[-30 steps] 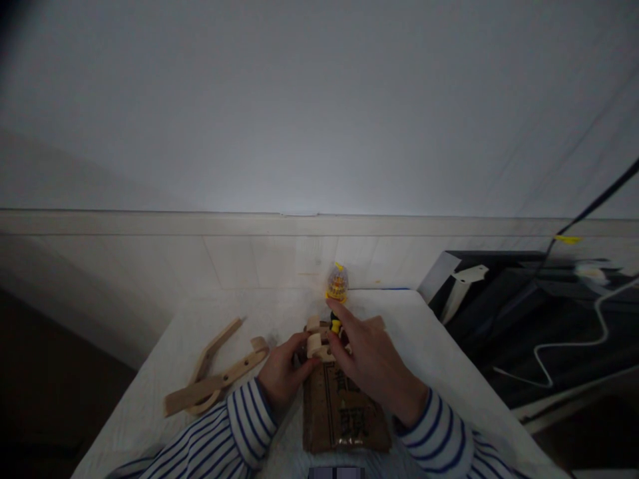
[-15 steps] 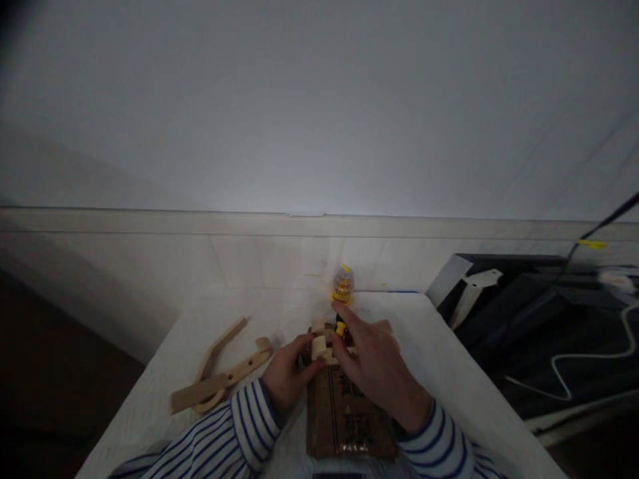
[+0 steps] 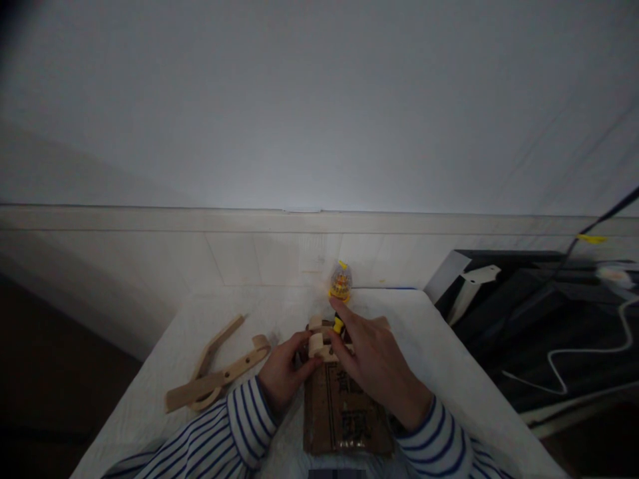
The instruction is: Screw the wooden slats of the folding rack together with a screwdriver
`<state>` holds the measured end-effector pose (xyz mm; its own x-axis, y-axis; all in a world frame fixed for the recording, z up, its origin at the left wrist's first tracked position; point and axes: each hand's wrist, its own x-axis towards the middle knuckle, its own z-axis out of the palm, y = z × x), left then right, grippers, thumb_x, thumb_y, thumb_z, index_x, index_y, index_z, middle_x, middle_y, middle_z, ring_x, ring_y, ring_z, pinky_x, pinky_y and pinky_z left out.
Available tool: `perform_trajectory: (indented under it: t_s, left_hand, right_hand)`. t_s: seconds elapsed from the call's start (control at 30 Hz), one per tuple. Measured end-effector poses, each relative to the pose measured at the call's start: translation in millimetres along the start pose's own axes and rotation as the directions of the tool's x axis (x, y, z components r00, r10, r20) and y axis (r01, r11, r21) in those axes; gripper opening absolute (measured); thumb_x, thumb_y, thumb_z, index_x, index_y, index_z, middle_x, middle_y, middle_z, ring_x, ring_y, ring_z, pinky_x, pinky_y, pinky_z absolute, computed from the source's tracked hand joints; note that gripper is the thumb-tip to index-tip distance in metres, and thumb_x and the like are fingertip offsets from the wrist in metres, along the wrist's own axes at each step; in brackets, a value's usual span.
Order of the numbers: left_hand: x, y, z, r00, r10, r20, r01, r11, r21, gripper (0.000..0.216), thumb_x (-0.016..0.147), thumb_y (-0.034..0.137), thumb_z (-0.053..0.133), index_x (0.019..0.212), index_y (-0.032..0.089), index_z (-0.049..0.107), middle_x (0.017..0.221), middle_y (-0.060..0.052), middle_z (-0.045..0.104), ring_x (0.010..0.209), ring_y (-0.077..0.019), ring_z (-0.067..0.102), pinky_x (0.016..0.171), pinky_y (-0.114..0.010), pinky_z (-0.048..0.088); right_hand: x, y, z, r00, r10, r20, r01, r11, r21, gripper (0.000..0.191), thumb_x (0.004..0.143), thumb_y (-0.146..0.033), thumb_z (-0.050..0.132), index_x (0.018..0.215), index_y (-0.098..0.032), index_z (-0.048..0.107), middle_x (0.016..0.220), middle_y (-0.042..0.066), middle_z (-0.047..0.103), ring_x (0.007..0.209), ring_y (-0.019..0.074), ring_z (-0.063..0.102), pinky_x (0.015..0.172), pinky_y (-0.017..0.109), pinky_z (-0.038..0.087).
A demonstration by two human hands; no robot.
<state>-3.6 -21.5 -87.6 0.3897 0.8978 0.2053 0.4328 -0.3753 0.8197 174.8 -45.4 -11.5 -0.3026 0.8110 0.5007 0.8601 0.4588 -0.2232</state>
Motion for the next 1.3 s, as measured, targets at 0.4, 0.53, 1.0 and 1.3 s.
perform_trajectory:
  t_s: [0.4,0.53,1.0,1.3]
  left_hand:
    - [-0.6,3.8,-1.2,1.0,-0.009,-0.005,0.009,1.0,0.018,0.04,0.074,0.022,0.062,0.113,0.017,0.054,0.091,-0.004,0.065,0.079,-0.0178,0.059,0.074,-0.029,0.046]
    - [0.2,2.3,-1.3,1.0,0.019,0.009,-0.019,1.0,0.007,0.039,0.075,0.022,0.061,0.113,0.017,0.054,0.094,-0.004,0.065,0.079,-0.0172,0.059,0.073,-0.028,0.046]
    - [-0.2,-2.0,0.8,1.0,-0.015,-0.001,0.015,1.0,0.001,0.039,0.074,0.025,0.061,0.112,0.017,0.055,0.1,-0.006,0.065,0.085,-0.0195,0.059,0.077,-0.031,0.046]
    - [0.0,-0.9,0.4,1.0,0.016,0.003,-0.016,0.999,-0.047,0.038,0.076,0.024,0.059,0.114,0.019,0.053,0.103,-0.004,0.065,0.088,-0.0184,0.058,0.08,-0.031,0.046]
  right_hand:
    - [-1.7,0.5,7.6,0.998,-0.023,-0.067,0.019,0.997,-0.07,0.044,0.088,-0.039,0.043,0.125,-0.015,0.041,0.077,0.007,0.067,0.066,0.0213,0.063,0.062,0.035,0.048]
    - [-2.2,-2.3,4.6,0.999,-0.012,-0.053,0.009,0.998,-0.054,0.045,0.087,-0.034,0.043,0.127,-0.014,0.038,0.078,0.007,0.067,0.066,0.0219,0.063,0.061,0.036,0.048]
    - [-2.5,-1.9,2.6,1.0,0.001,-0.009,-0.001,1.0,0.006,0.045,0.087,-0.031,0.043,0.129,-0.017,0.034,0.079,0.006,0.067,0.065,0.0214,0.063,0.063,0.037,0.046]
    - [-2.2,0.8,2.9,1.0,0.011,0.004,-0.011,1.0,0.007,0.045,0.087,-0.031,0.044,0.129,-0.017,0.035,0.078,0.005,0.067,0.066,0.0214,0.064,0.062,0.036,0.046]
